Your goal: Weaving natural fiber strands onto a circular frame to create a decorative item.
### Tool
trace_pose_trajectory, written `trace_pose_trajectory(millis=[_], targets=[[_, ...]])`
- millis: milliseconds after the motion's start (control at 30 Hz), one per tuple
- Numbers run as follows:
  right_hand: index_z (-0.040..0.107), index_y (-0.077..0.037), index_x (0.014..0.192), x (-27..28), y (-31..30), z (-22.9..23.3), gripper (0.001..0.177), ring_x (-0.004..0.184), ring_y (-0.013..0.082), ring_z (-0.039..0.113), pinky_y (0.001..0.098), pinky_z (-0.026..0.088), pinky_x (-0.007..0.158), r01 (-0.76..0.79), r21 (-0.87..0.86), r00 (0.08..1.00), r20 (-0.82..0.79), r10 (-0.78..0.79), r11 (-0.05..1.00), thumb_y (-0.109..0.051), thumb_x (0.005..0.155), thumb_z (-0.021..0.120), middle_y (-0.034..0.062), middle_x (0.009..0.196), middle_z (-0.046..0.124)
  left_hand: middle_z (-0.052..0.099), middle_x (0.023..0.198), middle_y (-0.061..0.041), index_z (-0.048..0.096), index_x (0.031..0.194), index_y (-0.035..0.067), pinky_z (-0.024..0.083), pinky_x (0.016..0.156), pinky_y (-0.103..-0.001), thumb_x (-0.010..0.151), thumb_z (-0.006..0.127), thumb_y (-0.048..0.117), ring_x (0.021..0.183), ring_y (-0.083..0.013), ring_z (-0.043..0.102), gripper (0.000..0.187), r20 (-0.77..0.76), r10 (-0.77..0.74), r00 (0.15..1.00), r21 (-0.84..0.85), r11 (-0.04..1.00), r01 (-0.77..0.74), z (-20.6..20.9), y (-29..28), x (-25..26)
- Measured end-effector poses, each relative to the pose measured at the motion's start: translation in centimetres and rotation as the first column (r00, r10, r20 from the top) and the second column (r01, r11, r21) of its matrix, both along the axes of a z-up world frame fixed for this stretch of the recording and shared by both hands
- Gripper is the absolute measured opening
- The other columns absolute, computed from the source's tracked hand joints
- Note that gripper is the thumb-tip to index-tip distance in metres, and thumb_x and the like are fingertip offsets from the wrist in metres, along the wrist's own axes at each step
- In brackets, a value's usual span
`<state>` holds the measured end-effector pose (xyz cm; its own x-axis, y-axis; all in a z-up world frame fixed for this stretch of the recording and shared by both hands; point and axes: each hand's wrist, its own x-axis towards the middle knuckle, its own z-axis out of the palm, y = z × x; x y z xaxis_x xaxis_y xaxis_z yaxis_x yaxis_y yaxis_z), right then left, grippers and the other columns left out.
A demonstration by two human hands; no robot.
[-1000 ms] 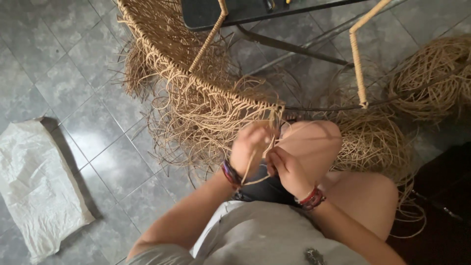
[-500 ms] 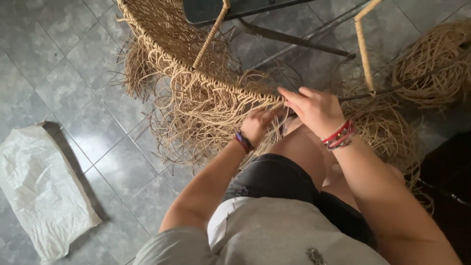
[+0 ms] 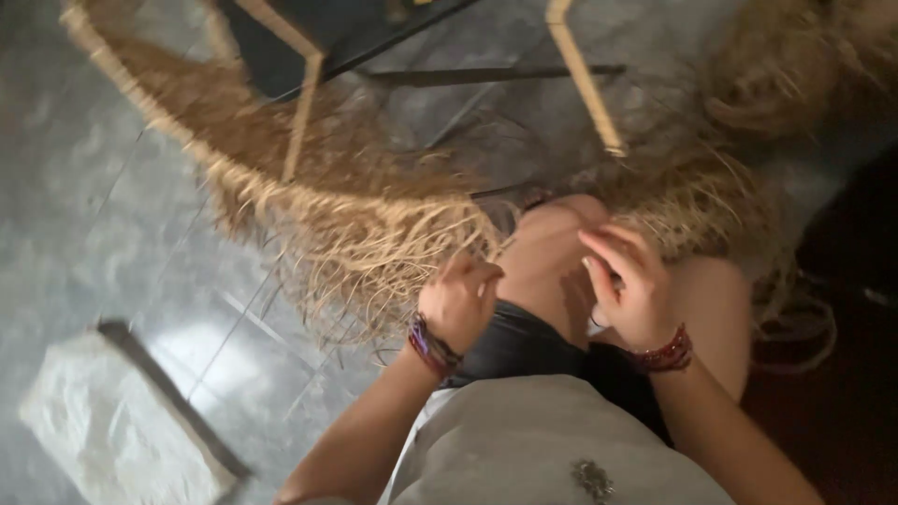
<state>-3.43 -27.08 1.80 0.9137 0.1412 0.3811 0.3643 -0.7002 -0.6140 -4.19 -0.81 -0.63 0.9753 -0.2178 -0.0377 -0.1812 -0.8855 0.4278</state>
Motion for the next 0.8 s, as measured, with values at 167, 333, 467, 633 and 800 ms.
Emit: trace_pose_trajectory(millis=[167,333,467,633,800], targets=[[0.074,-0.007,0.122,-5.4,-4.7,-1.3,0.029,0.118,0.0383,0.065,0.0482,0.052,0.100,0.243,0.306,0.957,-0.232,-0.176,0.920,-0.012,0.098,0.059,0.0168,0.122,0.067,0.069,0.095,0.009,0.075,0.105,0.033,0.060,0.067,-0.031,0.092,0.069,0.037,0.086,-0.0208,0.073,0.014,-0.025,-0.336,0.942,-0.441,0.849,0.291,4.5,-12.8,1.7],[0.073,0.001,0.106,-8.9,-10.8,-4.5,0.018,0.106,0.0395,0.068,0.0474,0.054,0.092,0.551,0.406,0.832,-0.336,-0.441,0.729,-0.004,0.098,0.058,0.0205,0.113,0.070,0.076,0.108,-0.008,0.072,0.122,0.017,0.063,0.082,-0.034,0.098,0.066,0.023,0.104,-0.0284,0.074,0.026,-0.250,-0.635,0.731,-0.862,0.490,0.131,1.1,-25.1,4.1],[0.065,-0.001,0.116,-10.1,-17.2,-11.5,0.016,0.090,0.0156,0.064,0.0273,0.054,0.076,0.711,0.703,0.605,-0.602,-0.521,0.015,-0.008,0.107,0.054,0.0104,0.106,0.068,0.059,0.142,-0.019,0.043,0.150,0.002,0.056,0.097,-0.031,0.104,0.056,0.009,0.120,-0.0245,0.065,0.048,-0.449,-0.785,0.428,-0.836,0.199,-0.512,-5.0,-33.5,5.0],[0.063,-0.013,0.121,-12.1,-27.4,-23.5,0.016,0.085,0.0146,0.071,0.0228,0.054,0.068,0.549,0.651,0.438,-0.758,-0.483,-0.524,-0.014,0.105,0.059,0.0044,0.109,0.071,0.059,0.142,-0.019,0.043,0.151,0.002,0.057,0.099,-0.034,0.104,0.057,0.015,0.123,-0.0305,0.065,0.050,-0.622,-0.746,0.238,-0.566,0.218,-0.795,-8.1,-38.6,5.7],[0.060,-0.029,0.105,-14.6,-33.5,-36.5,0.027,0.074,0.0304,0.072,0.0406,0.060,0.065,0.392,0.249,0.248,-0.956,-0.158,-0.886,-0.035,0.090,0.081,0.0088,0.085,0.060,0.071,0.124,-0.013,0.054,0.143,0.007,0.061,0.090,-0.032,0.103,0.058,0.023,0.106,-0.0257,0.073,0.044,-0.724,-0.676,0.135,-0.474,0.345,-0.810,-12.1,-39.1,4.6]])
